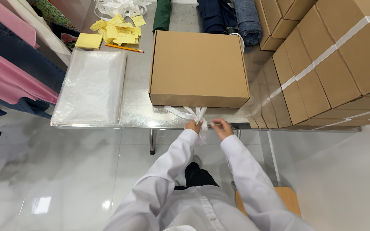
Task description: The person opens a cardboard box, removes a green garment wrapped in plastic, and places it on a metal table. They then unwrap the garment, fold it, and place it back into the box. Finally, the person removes a white ribbon from the box.
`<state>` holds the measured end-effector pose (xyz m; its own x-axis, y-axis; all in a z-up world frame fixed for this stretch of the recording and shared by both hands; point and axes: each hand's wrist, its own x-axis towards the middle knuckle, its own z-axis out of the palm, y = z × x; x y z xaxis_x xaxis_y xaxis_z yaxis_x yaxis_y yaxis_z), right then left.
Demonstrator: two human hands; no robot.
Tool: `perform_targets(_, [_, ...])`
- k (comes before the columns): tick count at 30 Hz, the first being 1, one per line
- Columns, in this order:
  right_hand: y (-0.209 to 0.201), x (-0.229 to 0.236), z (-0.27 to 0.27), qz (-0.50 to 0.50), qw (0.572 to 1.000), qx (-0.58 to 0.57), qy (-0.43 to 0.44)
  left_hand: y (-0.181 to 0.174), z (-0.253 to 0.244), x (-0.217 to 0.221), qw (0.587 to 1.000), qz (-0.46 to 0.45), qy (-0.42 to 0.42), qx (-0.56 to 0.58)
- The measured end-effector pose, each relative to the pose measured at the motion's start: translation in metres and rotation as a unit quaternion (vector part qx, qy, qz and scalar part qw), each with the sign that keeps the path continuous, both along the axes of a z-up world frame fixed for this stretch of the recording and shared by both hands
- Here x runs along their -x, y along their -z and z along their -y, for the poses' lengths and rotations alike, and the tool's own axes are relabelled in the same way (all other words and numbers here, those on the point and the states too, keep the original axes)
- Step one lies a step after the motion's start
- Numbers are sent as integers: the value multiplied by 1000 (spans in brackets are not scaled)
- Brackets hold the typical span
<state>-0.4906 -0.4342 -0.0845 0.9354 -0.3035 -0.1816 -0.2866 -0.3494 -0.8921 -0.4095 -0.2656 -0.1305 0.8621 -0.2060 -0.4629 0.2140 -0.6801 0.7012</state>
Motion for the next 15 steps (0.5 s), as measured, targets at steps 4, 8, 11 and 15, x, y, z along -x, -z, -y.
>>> perform_targets(4, [6,-32,-5,-114,950,-281,72,-29,-1,4,994,45,90,-44])
perform_targets(8, [-20,-61,-44,-117,919,-347,145,-58,-9,14,985,122,125,-3])
perform_targets(11, [3,-80,-54,-125,943,-274,141,-73,-21,29,966,212,144,21])
perform_targets(15, [40,-103,-45,-173,961,-185,109,-74,-31,39,942,295,153,-43])
